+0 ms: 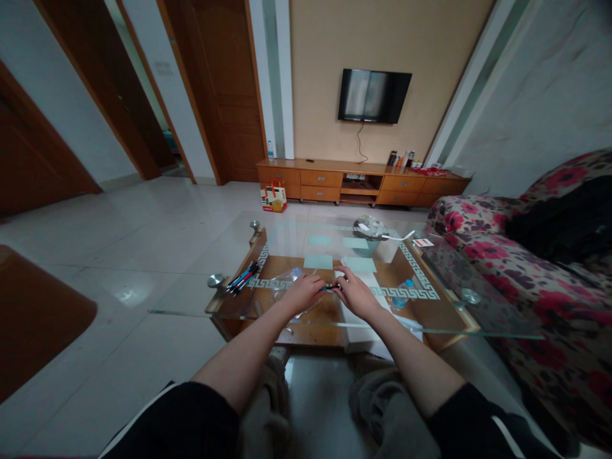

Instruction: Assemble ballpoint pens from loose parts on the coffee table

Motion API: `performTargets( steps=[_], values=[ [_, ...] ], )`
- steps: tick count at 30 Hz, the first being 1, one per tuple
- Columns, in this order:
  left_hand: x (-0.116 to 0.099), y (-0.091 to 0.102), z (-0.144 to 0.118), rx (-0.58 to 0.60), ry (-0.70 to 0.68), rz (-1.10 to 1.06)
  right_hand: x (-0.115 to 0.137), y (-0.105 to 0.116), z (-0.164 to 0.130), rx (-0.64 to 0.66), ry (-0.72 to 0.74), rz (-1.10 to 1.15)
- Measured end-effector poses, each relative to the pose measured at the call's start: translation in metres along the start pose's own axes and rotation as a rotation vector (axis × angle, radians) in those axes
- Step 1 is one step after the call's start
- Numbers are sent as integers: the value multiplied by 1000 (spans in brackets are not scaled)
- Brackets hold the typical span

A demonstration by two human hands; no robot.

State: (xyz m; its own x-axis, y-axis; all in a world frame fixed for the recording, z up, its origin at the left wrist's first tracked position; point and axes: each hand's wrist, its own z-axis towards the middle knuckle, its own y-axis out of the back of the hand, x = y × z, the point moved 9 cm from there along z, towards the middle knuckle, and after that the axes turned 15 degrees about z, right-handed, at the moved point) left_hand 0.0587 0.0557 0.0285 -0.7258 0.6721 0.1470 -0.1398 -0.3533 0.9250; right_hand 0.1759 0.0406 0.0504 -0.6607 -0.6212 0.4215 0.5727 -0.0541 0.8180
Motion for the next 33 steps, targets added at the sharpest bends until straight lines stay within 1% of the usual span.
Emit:
performTargets(
  steps=[4,8,12,20,24,28,33],
  values=[
    [0,-1,0,6,5,7,3,2,-1,6,0,31],
    [-1,1,0,-3,2,10,5,6,-1,-20,-8,19],
    [-1,3,0,7,-6,18,1,3,0,-3,-13,-11],
    [1,0,-1,5,5,22,4,5,-2,-15,-5,76],
    [1,0,-1,-8,1,5,7,9,-2,-14,-7,66],
    [2,-1,-1,-4,10,1,3,9,-1,-19,-26,56],
    [2,-1,-1,11,12,16,1,9,-3,-33,-28,127]
  ],
)
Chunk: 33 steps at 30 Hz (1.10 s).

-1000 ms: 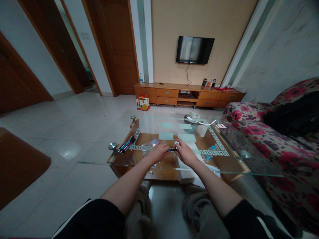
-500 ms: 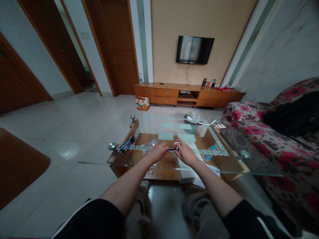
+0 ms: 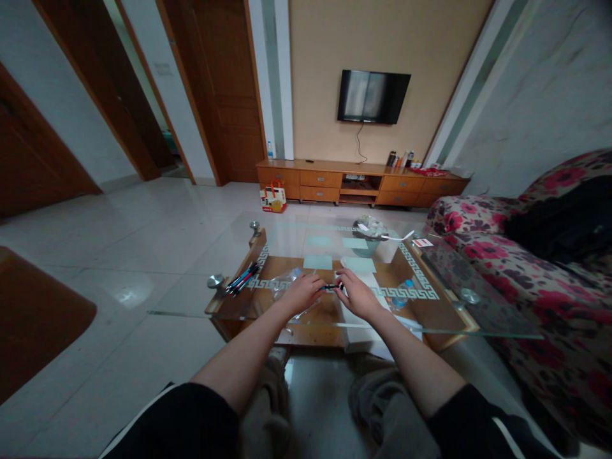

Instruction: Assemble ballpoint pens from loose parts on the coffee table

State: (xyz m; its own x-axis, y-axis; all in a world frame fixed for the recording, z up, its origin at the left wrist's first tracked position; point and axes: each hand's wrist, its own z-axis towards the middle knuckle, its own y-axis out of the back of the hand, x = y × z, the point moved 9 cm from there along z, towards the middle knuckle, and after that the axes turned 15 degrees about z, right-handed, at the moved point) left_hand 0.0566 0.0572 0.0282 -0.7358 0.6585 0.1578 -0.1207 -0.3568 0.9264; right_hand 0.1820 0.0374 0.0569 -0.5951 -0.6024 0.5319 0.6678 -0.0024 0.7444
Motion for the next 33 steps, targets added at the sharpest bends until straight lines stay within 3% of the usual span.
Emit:
performTargets(
  steps=[11,20,28,33],
  values=[
    [0,4,0,0,-1,-18,-8,0,-3,-39,-71,6],
    [1,5,-1,-1,7,-13,-13,1,-4,-91,-31,114],
    [1,5,1,10,17,-15,-30,5,-4,-284,-129,389],
    [1,2,1,10,30,-41,-38,5,-7,-335,-167,445]
  ],
)
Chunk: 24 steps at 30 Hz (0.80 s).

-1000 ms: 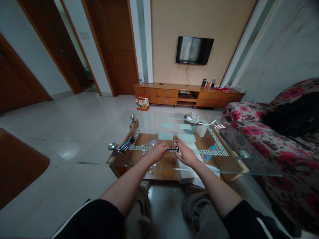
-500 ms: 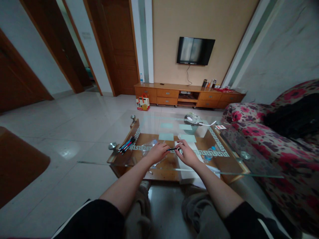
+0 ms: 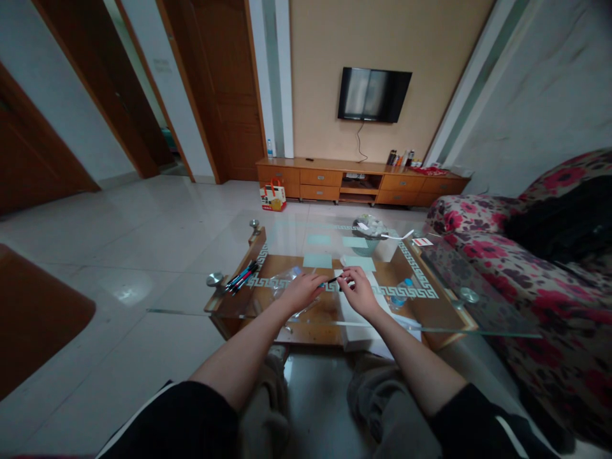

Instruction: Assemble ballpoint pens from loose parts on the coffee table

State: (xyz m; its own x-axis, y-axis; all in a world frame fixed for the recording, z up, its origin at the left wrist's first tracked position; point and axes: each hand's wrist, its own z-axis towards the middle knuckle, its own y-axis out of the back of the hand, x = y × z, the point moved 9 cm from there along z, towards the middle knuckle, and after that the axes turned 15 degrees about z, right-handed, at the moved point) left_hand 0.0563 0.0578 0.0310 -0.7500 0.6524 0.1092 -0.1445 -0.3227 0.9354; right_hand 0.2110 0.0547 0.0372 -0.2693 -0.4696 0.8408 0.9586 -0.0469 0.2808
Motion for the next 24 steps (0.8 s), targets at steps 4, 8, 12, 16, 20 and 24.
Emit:
performTargets(
  steps=[4,8,12,16,20,24],
  values=[
    [0,-1,-1,14,0,13,-2,6,1,-66,-15,27],
    [-1,-2,2,15,6,17,0,14,3,-138,-11,29],
    [-5,-5,4,22,10,14,-3,24,3,-206,-27,27],
    [-4,-7,2,47,5,-2,-5,37,3,-270,-33,20],
    [1,-6,1,60,20,-18,-6,55,3,-345,-21,-66],
    [2,-6,1,51,27,-16,-14,56,2,-269,4,-189]
  ],
)
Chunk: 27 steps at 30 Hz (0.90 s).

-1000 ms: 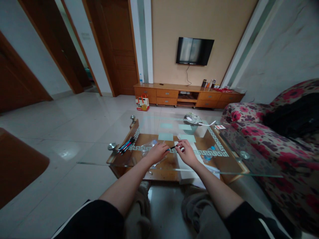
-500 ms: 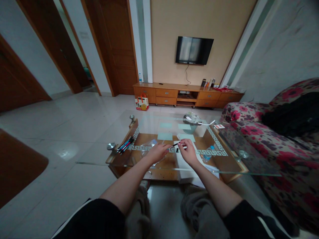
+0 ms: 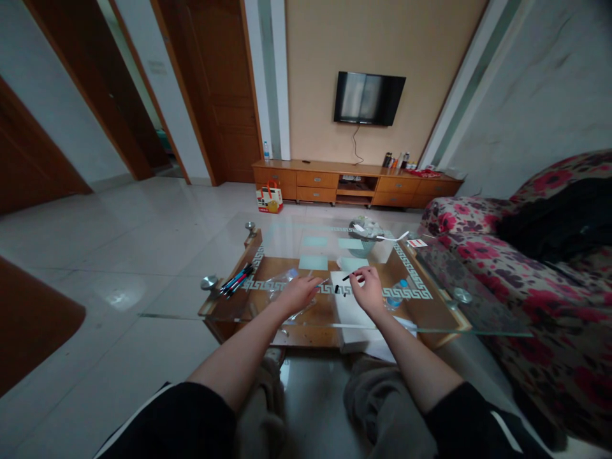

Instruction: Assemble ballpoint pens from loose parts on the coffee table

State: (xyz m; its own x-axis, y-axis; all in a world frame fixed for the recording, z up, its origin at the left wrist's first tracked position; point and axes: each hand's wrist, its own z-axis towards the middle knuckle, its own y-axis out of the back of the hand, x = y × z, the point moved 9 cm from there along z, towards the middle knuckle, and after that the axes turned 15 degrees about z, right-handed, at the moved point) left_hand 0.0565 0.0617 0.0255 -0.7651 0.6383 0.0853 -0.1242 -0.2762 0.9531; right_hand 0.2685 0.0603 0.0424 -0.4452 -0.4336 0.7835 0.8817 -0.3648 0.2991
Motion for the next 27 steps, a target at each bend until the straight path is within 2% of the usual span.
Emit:
performTargets(
  steps=[6,11,18,27],
  values=[
    [0,0,-3,-9,-15,5,-17,-21,-9,209,-25,-197],
    [6,4,-1,-38,31,17,-15,-34,-16,320,-20,-312],
    [-8,6,0,-42,-29,25,-11,-39,-19,370,-31,-380],
    [-5,10,-3,-38,-17,8,-21,-39,-21,371,-38,-372]
  ],
)
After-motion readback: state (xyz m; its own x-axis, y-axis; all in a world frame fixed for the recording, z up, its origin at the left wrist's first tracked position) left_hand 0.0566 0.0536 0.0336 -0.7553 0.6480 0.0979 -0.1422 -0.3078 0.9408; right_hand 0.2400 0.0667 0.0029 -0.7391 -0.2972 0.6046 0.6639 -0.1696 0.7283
